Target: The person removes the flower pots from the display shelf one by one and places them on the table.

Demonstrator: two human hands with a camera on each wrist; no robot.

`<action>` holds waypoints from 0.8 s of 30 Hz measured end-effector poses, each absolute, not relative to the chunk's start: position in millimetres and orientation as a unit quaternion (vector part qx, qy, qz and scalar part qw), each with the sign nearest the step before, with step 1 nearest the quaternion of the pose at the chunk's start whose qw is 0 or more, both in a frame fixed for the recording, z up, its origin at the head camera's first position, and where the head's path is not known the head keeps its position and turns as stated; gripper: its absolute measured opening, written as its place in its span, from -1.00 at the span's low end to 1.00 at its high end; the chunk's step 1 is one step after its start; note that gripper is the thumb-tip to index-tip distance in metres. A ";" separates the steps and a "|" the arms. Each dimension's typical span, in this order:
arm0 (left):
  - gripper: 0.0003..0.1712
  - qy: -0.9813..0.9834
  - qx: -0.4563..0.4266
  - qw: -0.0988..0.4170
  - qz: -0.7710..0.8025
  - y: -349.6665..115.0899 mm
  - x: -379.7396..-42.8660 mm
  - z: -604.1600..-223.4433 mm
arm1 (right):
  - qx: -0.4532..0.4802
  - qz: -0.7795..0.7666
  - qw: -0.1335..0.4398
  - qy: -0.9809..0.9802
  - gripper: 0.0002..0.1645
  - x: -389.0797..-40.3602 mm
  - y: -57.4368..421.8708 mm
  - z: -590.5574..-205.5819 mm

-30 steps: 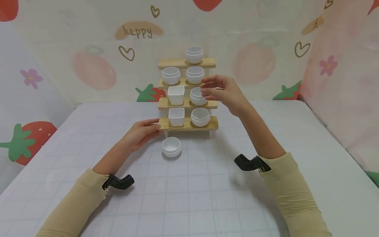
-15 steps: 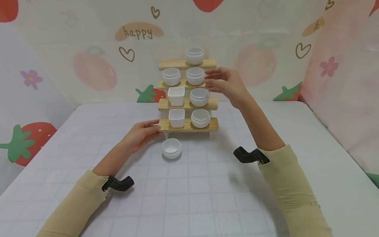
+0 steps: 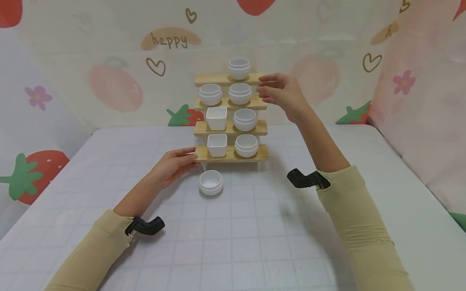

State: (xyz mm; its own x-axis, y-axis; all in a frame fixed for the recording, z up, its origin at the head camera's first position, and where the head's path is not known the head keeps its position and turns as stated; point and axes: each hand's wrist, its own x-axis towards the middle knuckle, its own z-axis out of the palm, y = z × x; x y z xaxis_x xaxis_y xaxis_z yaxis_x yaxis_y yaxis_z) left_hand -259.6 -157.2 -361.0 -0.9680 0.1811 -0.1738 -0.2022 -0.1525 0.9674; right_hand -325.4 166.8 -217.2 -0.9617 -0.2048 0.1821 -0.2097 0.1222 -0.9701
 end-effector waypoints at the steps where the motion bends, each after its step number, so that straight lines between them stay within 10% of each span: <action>1: -0.38 0.638 -0.008 0.127 0.760 -156.9 -259.5 -360.8 | 0.134 0.650 0.002 -0.748 -0.58 -326.6 167.2 -215.9; 24: -0.38 0.639 -0.010 0.127 0.759 -156.8 -258.8 -360.8 | 0.076 0.626 -0.011 -0.776 -0.27 -347.2 153.5 -191.5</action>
State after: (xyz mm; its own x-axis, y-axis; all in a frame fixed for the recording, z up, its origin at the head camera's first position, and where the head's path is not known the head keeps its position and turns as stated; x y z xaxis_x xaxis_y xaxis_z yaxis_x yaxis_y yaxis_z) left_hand -258.8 -156.8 -360.8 -0.9675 0.1803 -0.1774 -0.2055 -0.1512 0.9669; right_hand -347.2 153.5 -191.5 -0.9881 -0.1324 0.0785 -0.1049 0.2058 -0.9730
